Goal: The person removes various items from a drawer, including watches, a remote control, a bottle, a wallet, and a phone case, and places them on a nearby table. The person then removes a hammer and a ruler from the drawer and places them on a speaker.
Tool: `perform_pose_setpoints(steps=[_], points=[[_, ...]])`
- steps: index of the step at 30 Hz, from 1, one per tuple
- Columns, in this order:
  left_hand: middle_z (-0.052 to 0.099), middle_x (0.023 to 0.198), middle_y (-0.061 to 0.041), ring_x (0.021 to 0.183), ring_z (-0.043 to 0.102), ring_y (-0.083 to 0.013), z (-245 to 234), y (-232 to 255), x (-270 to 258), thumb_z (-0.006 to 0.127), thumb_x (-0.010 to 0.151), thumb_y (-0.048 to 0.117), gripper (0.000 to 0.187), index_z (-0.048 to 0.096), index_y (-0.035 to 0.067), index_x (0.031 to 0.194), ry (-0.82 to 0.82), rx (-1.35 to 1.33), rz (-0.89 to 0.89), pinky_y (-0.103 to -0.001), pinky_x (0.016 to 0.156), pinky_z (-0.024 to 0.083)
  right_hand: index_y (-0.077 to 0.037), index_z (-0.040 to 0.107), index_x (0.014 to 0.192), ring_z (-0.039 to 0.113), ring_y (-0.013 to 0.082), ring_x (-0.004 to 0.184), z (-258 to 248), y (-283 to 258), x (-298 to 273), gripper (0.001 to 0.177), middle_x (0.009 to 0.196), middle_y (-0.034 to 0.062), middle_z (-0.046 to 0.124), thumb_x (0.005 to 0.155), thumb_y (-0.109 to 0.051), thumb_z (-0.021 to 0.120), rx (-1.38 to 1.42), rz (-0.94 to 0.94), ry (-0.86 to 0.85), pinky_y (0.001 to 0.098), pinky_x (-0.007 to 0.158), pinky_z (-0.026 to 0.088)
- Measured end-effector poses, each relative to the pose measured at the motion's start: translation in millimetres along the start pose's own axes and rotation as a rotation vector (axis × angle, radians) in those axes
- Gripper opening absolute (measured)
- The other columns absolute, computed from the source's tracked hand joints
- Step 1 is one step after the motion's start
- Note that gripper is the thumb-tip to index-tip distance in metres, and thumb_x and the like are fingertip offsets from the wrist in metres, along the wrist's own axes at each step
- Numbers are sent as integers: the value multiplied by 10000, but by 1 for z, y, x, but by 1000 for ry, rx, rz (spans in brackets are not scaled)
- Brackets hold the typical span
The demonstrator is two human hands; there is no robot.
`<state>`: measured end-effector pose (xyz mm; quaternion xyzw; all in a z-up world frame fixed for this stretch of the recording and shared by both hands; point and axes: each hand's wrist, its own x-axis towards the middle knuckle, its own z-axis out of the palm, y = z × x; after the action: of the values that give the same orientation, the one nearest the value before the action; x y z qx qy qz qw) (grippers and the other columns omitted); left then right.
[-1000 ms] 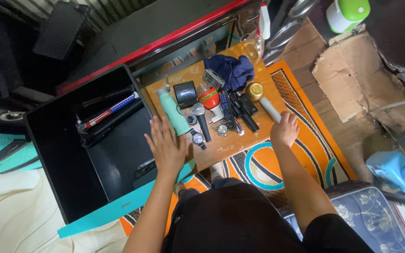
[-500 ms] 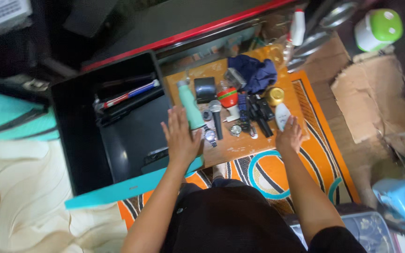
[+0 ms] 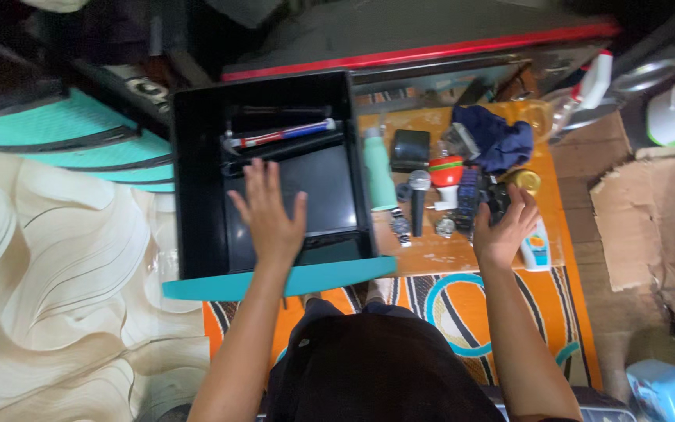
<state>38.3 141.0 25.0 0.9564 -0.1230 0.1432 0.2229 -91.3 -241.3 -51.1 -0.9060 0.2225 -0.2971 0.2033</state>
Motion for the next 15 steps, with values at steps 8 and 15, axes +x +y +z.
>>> perform_pose_setpoints(steps=[8, 15], points=[[238, 1706, -192, 1594, 167, -360, -55, -140, 15, 636, 989, 428, 781, 353, 65, 1620, 17, 201, -90, -664, 1237, 36, -57, 608, 1262, 649, 320, 1110, 5, -191, 24, 398, 1205, 145, 646, 913, -142, 778, 326, -207, -310, 433, 987, 520], [186, 1698, -200, 1577, 137, -372, -38, -186, 18, 637, 970, 444, 818, 329, 53, 1620, -67, 168, -75, -684, 1211, 75, -280, 602, 1362, 599, 310, 1226, 86, -279, -16, 634, 1293, 88, 628, 781, -364, 840, -314, -343, -1377, 476, 1060, 461]])
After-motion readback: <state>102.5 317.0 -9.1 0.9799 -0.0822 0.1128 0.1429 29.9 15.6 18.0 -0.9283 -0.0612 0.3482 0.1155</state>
